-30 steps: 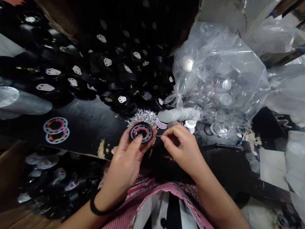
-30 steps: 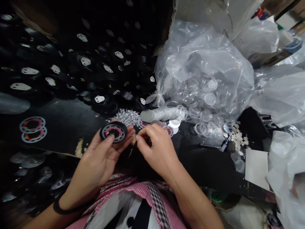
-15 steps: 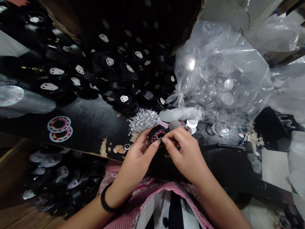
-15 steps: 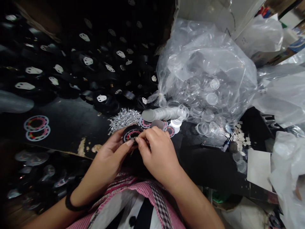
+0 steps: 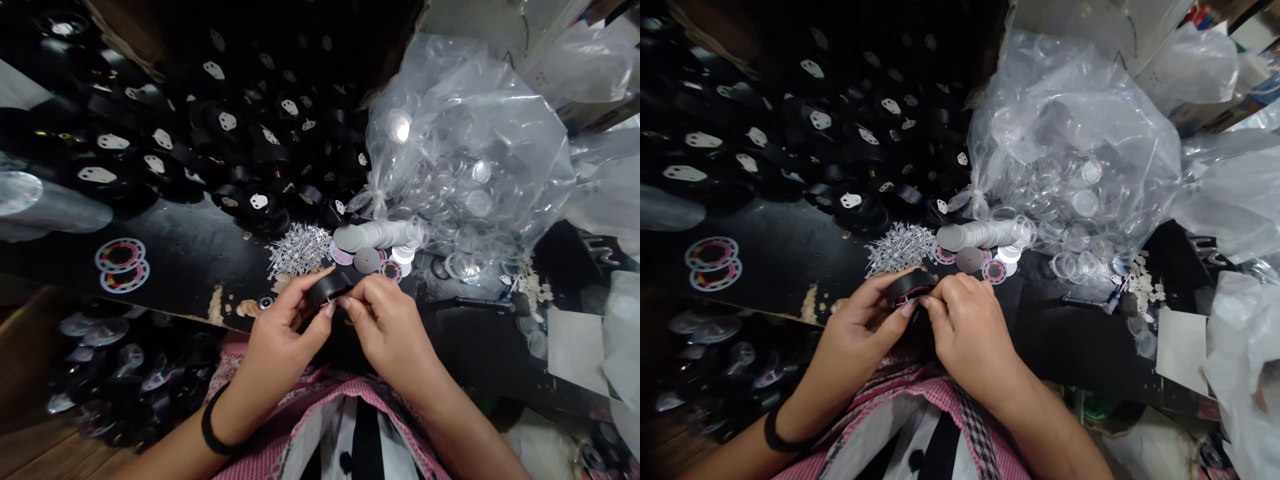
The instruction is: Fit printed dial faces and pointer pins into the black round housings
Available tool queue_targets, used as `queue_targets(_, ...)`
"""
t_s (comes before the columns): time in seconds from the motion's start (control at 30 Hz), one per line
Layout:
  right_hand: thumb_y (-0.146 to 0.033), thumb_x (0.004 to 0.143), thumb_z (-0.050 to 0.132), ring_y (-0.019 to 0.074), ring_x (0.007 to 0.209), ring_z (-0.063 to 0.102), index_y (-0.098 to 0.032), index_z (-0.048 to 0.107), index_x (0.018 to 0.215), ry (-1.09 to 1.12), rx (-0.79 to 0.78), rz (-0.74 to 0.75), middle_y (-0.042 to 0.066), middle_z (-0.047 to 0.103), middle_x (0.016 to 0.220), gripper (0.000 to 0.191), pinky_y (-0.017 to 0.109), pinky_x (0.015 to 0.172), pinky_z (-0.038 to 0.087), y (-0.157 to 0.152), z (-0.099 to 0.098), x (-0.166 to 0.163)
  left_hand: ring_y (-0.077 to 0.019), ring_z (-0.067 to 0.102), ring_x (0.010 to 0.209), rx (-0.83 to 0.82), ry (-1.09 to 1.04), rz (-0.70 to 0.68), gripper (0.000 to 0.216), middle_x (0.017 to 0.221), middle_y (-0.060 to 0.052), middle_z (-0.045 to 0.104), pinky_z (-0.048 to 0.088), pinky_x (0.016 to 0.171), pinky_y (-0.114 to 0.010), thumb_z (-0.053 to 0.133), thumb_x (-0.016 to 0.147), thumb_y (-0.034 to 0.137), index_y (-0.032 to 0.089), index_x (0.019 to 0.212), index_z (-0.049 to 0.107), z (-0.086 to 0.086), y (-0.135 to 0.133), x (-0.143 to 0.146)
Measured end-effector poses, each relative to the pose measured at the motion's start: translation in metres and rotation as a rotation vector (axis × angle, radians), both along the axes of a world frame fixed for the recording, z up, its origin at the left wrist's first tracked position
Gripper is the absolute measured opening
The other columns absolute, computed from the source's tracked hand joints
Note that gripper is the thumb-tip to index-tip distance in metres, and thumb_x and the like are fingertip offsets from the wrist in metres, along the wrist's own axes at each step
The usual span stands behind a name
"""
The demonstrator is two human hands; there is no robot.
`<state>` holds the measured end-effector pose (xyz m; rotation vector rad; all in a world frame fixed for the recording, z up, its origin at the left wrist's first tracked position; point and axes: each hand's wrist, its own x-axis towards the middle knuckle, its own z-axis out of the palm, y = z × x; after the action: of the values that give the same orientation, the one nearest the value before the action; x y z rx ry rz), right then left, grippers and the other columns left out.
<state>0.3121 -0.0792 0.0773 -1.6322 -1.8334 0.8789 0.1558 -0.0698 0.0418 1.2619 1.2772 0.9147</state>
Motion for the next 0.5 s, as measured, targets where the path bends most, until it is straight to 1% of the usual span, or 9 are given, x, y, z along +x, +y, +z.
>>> queue_targets(0.07,-0.019,0.096,0.056,0.0138,0.073,0.052,-0.02,0.051,0.075,0.015,-0.017,-0.023,-0.002,0.056,0.074,0.022,0.028,0.07,0.035,0.0,-0.001,-0.003,-0.019,0.072,0.106,0.007,0.029,-0.009,0.03,0.115,-0.001,0.077,0.056,0.096,-0.029,0.066,0.086,0.027,0.025,0.115,0.068,0.0,0.0,-0.003)
queue_targets(0.17,-0.017,0.091,0.062,0.0112,0.068,0.051,-0.019,0.051,0.071,0.001,-0.049,-0.056,-0.005,0.054,0.07,0.023,0.026,0.066,0.034,0.002,-0.003,-0.008,-0.0229,0.072,0.107,-0.093,0.019,-0.014,0.032,0.116,-0.001,0.077,0.056,0.099,-0.033,0.07,0.081,0.035,0.026,0.112,0.069,-0.003,0.0,-0.007)
queue_targets(0.23,-0.02,0.09,0.065,0.0096,0.063,0.049,-0.019,0.05,0.066,-0.021,-0.067,-0.046,-0.006,0.052,0.066,0.028,0.026,0.062,0.033,0.005,-0.005,-0.008,-0.0253,0.072,0.107,-0.227,-0.038,0.003,0.037,0.115,0.0,0.077,0.058,0.097,-0.035,0.074,0.077,0.042,0.028,0.111,0.07,-0.008,0.003,-0.009)
queue_targets(0.27,-0.023,0.09,0.066,0.0091,0.062,0.048,-0.019,0.05,0.065,-0.023,-0.07,-0.025,-0.006,0.052,0.065,0.031,0.025,0.061,0.033,0.006,-0.005,-0.004,-0.0254,0.073,0.105,-0.308,-0.096,0.023,0.037,0.113,0.001,0.078,0.06,0.093,-0.033,0.075,0.077,0.044,0.03,0.111,0.07,-0.012,0.005,-0.009)
queue_targets(0.33,-0.031,0.093,0.065,0.0087,0.061,0.05,-0.02,0.053,0.065,-0.001,-0.044,0.003,-0.006,0.053,0.065,0.033,0.024,0.061,0.036,0.002,-0.001,0.01,-0.0231,0.074,0.102,-0.475,-0.236,0.078,0.029,0.109,0.004,0.078,0.062,0.085,-0.028,0.072,0.082,0.041,0.032,0.108,0.071,-0.018,0.009,-0.006)
queue_targets(0.37,-0.033,0.094,0.063,0.009,0.063,0.052,-0.02,0.056,0.067,0.011,-0.009,-0.026,-0.006,0.056,0.066,0.031,0.024,0.063,0.038,-0.004,0.003,0.022,-0.0219,0.073,0.102,-0.544,-0.305,0.097,0.023,0.108,0.004,0.079,0.061,0.084,-0.026,0.069,0.085,0.038,0.031,0.106,0.072,-0.02,0.011,-0.003)
queue_targets(0.4,-0.033,0.095,0.061,0.0095,0.065,0.054,-0.021,0.059,0.07,0.014,0.044,-0.099,-0.005,0.058,0.067,0.029,0.024,0.066,0.041,-0.011,0.007,0.035,-0.0217,0.072,0.104,-0.593,-0.37,0.106,0.019,0.108,0.003,0.079,0.061,0.085,-0.026,0.068,0.086,0.036,0.028,0.103,0.073,-0.02,0.012,0.0)
queue_targets(0.43,-0.032,0.096,0.061,0.0107,0.069,0.057,-0.021,0.062,0.074,0.0,0.098,-0.22,-0.004,0.061,0.071,0.025,0.026,0.07,0.043,-0.02,0.011,0.051,-0.0224,0.072,0.106,-0.625,-0.43,0.096,0.017,0.108,0.002,0.079,0.06,0.088,-0.027,0.068,0.086,0.034,0.026,0.1,0.074,-0.019,0.011,0.003)
queue_targets(0.5,-0.03,0.098,0.054,0.014,0.077,0.06,-0.022,0.066,0.084,-0.123,0.258,-0.613,-0.001,0.065,0.08,0.02,0.03,0.077,0.045,-0.037,0.011,0.087,-0.0255,0.071,0.107,-0.674,-0.55,0.036,0.019,0.109,-0.004,0.079,0.06,0.091,-0.033,0.073,0.083,0.036,0.021,0.096,0.075,-0.016,0.009,0.01)
